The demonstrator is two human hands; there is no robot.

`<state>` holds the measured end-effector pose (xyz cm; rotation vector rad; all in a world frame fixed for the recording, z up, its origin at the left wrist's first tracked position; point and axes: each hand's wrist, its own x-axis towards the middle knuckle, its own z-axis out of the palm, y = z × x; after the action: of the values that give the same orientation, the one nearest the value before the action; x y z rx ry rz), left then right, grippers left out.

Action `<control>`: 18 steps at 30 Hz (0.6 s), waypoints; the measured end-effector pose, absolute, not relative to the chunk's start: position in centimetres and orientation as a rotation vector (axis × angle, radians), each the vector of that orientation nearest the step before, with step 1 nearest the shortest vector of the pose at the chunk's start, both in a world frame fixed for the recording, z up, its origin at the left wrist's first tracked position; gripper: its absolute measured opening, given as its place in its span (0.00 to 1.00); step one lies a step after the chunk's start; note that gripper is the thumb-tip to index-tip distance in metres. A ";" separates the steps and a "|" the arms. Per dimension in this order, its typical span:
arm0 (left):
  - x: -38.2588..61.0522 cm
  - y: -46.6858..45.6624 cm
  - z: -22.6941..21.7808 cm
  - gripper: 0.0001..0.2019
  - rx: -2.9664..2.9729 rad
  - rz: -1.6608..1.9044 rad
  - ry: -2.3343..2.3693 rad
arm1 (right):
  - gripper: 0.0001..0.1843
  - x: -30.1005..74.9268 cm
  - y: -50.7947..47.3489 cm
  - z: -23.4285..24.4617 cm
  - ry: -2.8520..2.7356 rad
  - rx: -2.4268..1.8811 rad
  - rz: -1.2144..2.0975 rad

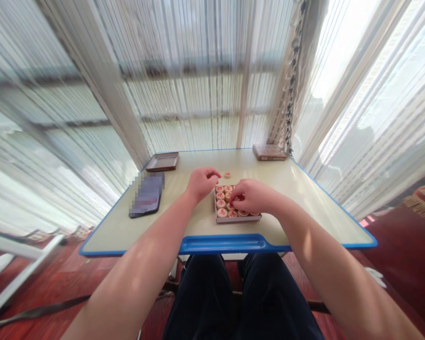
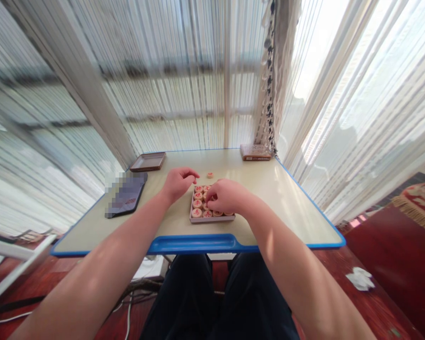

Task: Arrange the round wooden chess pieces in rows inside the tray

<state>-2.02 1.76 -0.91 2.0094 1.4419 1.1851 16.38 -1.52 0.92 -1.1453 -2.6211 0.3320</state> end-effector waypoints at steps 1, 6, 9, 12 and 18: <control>-2.1 1.8 -1.0 0.12 2.014 1.182 1.447 | 0.09 16.4 -1.5 0.9 -2.619 -1.148 0.321; -2.4 2.6 -1.6 0.14 2.075 1.188 1.514 | 0.13 16.7 -1.3 1.1 -2.522 -1.128 0.308; -2.3 3.6 -2.1 0.18 2.205 1.100 1.458 | 0.15 17.0 -0.6 0.9 -2.400 -1.204 0.218; -1.9 4.5 -2.3 0.21 2.371 0.826 1.373 | 0.17 17.5 0.6 0.2 -2.220 -1.371 0.061; -1.5 5.3 -2.7 0.27 2.367 0.572 1.382 | 0.17 19.2 3.0 -1.6 -2.182 -1.670 0.173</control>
<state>-1.52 5.35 -2.67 2.3675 1.3816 0.5719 19.22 3.04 -1.62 -1.6695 -2.1823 0.1727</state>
